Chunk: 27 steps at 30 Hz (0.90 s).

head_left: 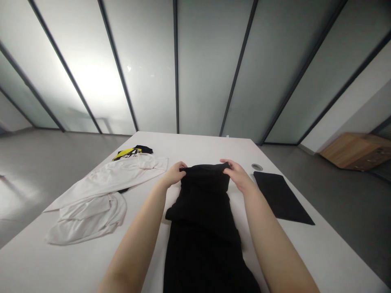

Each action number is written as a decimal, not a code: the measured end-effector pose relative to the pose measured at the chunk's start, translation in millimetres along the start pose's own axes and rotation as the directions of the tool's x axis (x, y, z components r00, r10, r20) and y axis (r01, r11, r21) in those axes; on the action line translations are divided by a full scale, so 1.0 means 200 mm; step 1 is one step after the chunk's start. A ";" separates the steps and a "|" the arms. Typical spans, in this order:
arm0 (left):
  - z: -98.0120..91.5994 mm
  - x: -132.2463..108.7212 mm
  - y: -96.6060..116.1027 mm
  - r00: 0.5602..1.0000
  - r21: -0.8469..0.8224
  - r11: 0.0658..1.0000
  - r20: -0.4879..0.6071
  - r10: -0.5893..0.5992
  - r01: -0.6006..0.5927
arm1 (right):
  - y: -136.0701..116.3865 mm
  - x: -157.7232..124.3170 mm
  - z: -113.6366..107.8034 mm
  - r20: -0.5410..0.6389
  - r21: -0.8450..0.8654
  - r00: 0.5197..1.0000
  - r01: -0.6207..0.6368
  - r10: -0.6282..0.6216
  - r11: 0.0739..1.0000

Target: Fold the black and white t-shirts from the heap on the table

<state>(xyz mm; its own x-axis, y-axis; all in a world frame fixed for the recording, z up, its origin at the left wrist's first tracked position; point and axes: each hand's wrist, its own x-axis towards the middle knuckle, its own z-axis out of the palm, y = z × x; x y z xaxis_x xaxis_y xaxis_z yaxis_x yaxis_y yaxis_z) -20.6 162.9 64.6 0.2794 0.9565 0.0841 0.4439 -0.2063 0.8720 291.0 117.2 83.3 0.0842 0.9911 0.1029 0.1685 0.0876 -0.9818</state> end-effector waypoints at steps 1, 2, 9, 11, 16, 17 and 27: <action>-0.01 -0.01 0.02 0.999 0.053 0.998 0.031 0.024 -0.026 | -0.03 -0.02 -0.02 0.055 -0.073 0.998 0.009 -0.005 0.997; -0.02 -0.02 0.04 0.997 0.105 0.993 0.071 0.040 -0.047 | -0.06 -0.04 -0.03 0.116 -0.140 0.993 0.017 -0.001 0.990; -0.04 -0.10 0.13 0.973 0.352 0.933 0.229 -0.017 -0.067 | -0.20 -0.15 -0.08 0.468 -0.318 0.865 -0.027 0.182 0.948; -0.05 -0.12 0.14 0.971 0.397 0.912 0.239 0.001 -0.098 | -0.20 -0.15 -0.07 0.429 -0.385 0.887 0.008 0.171 0.923; -0.08 -0.15 0.17 0.957 0.446 0.879 0.288 0.039 -0.170 | -0.20 -0.14 -0.06 0.334 -0.470 0.942 0.151 0.017 0.869; -0.08 -0.15 0.17 0.955 0.452 0.873 0.293 0.047 -0.182 | -0.21 -0.15 -0.06 0.316 -0.465 0.949 0.166 -0.013 0.870; -0.05 -0.14 0.19 0.987 0.522 0.849 0.161 -0.010 -0.077 | -0.25 -0.17 -0.07 0.060 -0.661 0.974 -0.124 0.217 0.740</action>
<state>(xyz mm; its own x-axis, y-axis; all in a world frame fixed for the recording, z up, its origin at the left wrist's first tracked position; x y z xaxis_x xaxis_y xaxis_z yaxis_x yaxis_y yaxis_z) -20.5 130.1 99.9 0.4088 0.9126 -0.0033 0.8000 -0.3566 0.4825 293.0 77.2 130.6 0.0593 0.9908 -0.1220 0.7635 -0.1238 -0.6339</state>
